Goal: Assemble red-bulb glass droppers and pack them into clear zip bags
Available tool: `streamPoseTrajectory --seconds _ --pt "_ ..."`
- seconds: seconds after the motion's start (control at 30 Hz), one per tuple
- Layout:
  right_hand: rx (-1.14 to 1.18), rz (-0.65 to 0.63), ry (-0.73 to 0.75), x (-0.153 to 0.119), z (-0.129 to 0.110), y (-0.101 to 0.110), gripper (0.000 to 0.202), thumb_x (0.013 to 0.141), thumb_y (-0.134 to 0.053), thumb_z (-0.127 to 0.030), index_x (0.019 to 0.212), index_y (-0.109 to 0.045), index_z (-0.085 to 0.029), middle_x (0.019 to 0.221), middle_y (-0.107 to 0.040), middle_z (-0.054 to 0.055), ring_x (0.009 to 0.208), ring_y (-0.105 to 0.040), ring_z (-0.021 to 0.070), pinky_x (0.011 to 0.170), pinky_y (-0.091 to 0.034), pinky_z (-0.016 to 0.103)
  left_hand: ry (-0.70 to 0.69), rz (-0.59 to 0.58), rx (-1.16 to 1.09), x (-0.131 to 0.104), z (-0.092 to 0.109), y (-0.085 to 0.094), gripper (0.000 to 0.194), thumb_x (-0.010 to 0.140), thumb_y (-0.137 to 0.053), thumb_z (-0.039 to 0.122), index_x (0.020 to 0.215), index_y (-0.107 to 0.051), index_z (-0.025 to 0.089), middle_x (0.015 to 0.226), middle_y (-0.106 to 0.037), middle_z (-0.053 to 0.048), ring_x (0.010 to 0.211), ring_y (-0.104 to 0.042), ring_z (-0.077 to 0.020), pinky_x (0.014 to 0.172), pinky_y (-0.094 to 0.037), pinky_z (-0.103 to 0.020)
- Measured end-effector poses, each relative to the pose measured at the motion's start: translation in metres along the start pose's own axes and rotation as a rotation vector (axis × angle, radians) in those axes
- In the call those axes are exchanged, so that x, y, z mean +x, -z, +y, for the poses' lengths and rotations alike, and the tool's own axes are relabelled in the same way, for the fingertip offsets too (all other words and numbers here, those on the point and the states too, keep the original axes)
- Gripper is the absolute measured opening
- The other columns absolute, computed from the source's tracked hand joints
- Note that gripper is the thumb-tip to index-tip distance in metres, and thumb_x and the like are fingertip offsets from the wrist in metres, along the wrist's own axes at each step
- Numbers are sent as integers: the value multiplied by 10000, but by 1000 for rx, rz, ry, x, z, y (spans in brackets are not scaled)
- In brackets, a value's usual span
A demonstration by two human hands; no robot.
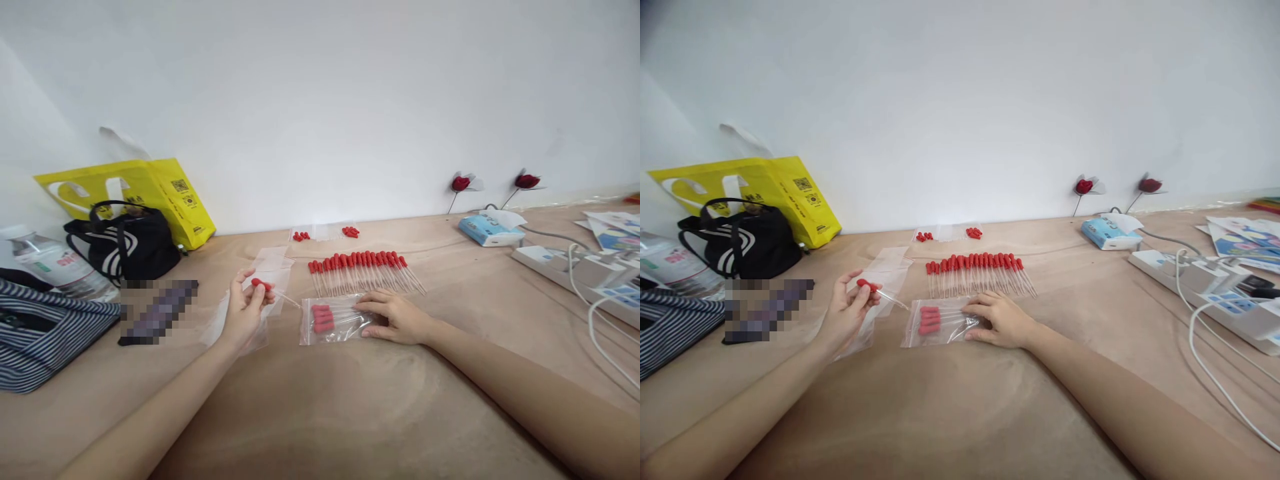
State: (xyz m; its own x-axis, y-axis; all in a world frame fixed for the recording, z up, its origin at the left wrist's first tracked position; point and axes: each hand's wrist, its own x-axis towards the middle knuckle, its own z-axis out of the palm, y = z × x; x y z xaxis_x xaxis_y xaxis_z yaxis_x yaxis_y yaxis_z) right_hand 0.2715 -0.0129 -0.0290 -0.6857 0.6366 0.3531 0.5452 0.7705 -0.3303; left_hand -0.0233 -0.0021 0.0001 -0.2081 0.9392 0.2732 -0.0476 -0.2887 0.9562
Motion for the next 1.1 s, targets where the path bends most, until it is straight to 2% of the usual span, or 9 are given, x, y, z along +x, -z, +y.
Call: streamPoseTrajectory --seconds 0.13,0.33,0.4,0.5,0.6,0.8,0.97,1.1 --pt "-3 1 -1 0 0 0 492 760 -513 -508 1142 -523 -200 1079 -562 84 981 -504 204 838 -398 365 65 22 -2 -13 -7 6 428 604 -665 351 942 -453 194 700 -587 39 594 -553 -86 624 -461 -255" --pt "-10 3 10 0 1 0 488 761 -514 -505 1147 -518 -206 1076 -563 80 976 -508 199 831 -400 360 69 176 -36 -9 -8 15 421 570 -685 329 898 -468 179 681 -591 39 569 -544 -74 613 -456 -241" --pt "-9 3 10 0 1 0 489 761 -517 -503 1149 -517 -206 1076 -563 81 974 -509 198 832 -399 359 81 195 -39 -7 -8 20 413 565 -688 314 888 -469 177 674 -592 39 564 -547 -74 614 -456 -241" --pt "-8 2 5 0 1 0 489 763 -514 -503 1151 -517 -205 1079 -563 83 974 -508 201 831 -397 364 129 164 -38 -8 -10 22 422 562 -690 308 897 -470 176 661 -596 38 566 -557 -79 618 -460 -243" --pt "-8 3 9 0 1 -1 492 762 -512 -506 1152 -516 -206 1076 -563 87 970 -509 205 826 -400 369 175 135 -36 -12 -11 16 414 568 -689 299 897 -470 174 668 -602 34 572 -564 -81 616 -466 -239" --pt "0 6 4 0 0 0 487 761 -516 -502 1146 -519 -205 1080 -563 81 981 -506 201 838 -399 366 289 86 -57 -21 -5 3 273 649 -636 224 854 -465 169 658 -601 30 602 -595 -94 652 -489 -255" --pt "-1 -5 -1 0 1 0 489 759 -517 -506 1147 -520 -208 1086 -561 78 982 -502 203 837 -398 369 297 121 -45 -23 -2 3 243 660 -628 185 834 -458 169 650 -600 34 599 -605 -93 674 -499 -256" --pt "1 -5 1 0 1 0 485 762 -515 -502 1146 -520 -206 1084 -562 79 985 -502 203 845 -394 370 277 85 -14 -22 -4 6 285 632 -657 248 831 -469 166 648 -595 32 592 -601 -95 653 -504 -256"
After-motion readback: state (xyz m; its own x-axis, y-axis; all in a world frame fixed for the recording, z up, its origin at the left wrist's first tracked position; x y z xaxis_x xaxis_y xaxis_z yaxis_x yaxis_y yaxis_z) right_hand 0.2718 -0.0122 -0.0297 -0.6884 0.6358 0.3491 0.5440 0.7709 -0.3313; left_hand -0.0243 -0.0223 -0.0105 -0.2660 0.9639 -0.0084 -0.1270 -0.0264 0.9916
